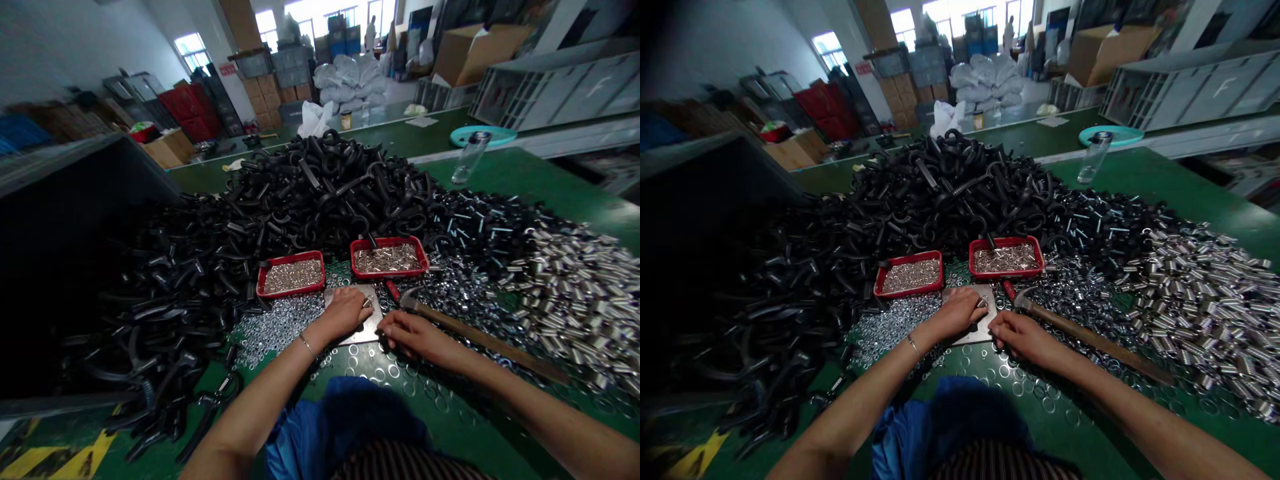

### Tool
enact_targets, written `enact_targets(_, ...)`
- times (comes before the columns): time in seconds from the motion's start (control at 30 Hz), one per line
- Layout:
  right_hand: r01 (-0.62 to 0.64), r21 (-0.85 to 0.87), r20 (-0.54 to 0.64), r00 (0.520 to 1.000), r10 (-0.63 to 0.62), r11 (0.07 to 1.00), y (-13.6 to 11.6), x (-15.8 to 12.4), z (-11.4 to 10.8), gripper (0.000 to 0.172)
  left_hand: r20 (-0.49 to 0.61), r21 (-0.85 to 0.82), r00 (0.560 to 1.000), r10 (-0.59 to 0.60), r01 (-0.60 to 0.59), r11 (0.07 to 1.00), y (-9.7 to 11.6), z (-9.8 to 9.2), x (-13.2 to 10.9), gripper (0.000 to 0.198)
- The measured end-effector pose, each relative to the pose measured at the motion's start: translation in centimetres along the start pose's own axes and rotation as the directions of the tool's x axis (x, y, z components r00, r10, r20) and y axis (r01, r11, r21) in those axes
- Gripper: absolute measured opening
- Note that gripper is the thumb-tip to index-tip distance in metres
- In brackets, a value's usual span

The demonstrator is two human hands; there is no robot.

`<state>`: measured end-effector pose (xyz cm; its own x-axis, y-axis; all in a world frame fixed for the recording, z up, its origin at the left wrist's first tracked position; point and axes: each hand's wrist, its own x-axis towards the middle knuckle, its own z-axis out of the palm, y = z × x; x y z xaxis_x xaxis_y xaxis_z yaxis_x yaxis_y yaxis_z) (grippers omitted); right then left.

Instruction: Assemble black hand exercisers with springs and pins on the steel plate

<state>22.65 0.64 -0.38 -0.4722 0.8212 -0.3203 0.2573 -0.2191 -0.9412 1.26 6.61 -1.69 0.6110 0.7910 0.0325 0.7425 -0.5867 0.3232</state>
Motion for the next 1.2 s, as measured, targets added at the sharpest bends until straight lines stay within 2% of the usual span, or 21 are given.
enact_targets(0.07,-0.021,-0.028,-0.052,0.998,0.019,0.999,0.7,-1.8,-2.2,0.038,-0.016,0.063,1.000,0.009,-0.008,0.998,-0.1,-1.1,1.6,0.031)
enact_targets(0.17,-0.068,-0.090,-0.175,0.983,0.051,0.994,2.3,-4.3,-5.7,0.039,-0.088,0.137,0.996,-0.002,0.014,0.990,0.1,-2.9,5.5,0.021)
enact_targets(0.2,-0.079,-0.135,-0.215,0.975,0.049,0.988,2.8,-4.8,-6.7,0.038,-0.077,0.171,0.997,-0.012,0.025,0.985,0.2,-3.3,7.2,0.019)
enact_targets(0.27,-0.082,-0.287,-0.295,0.956,-0.006,0.954,3.6,-5.6,-8.1,0.036,0.017,0.246,0.999,-0.048,0.042,0.968,0.2,-3.6,10.6,0.021)
enact_targets(0.37,-0.042,-0.578,-0.340,0.920,-0.194,0.815,4.3,-6.1,-8.9,0.031,0.119,0.285,0.988,-0.102,0.065,0.956,-0.1,-3.1,14.2,0.020)
enact_targets(0.47,-0.014,-0.769,-0.286,0.902,-0.324,0.639,4.9,-6.3,-9.1,0.031,0.135,0.278,0.984,-0.115,0.074,0.958,-0.6,-2.2,15.1,0.020)
enact_targets(0.57,-0.029,-0.839,-0.252,0.906,-0.341,0.544,5.8,-6.3,-9.3,0.032,0.084,0.249,0.991,-0.105,0.082,0.965,-1.0,-1.6,14.3,0.021)
enact_targets(0.73,-0.031,-0.872,-0.210,0.925,-0.318,0.488,6.1,-5.6,-9.6,0.034,-0.076,0.143,0.990,-0.117,0.127,0.982,-0.5,-1.3,13.3,0.023)
enact_targets(0.83,-0.031,-0.874,-0.188,0.942,-0.278,0.485,5.2,-5.0,-9.6,0.033,-0.246,-0.073,0.957,-0.155,0.141,0.987,0.2,-1.5,12.2,0.021)
enact_targets(0.93,-0.033,-0.849,-0.172,0.961,-0.216,0.527,4.4,-4.7,-9.7,0.028,-0.393,-0.326,0.908,-0.146,0.011,0.945,0.1,-1.6,8.8,0.016)
enact_targets(1.0,-0.028,-0.828,-0.164,0.967,-0.195,0.560,3.8,-4.7,-9.6,0.026,-0.382,-0.398,0.912,-0.149,-0.016,0.917,-0.5,-1.5,5.7,0.013)
enact_targets(1.1,0.004,-0.787,-0.158,0.965,-0.208,0.617,2.8,-4.7,-8.8,0.025,-0.263,-0.505,0.926,-0.271,0.107,0.856,-1.9,-1.1,1.6,0.005)
enact_targets(1.2,-0.025,-0.643,-0.207,0.968,-0.142,0.765,1.4,-4.6,-7.2,0.027,-0.180,-0.503,0.939,-0.292,0.167,0.848,-2.5,-0.5,-0.3,0.011)
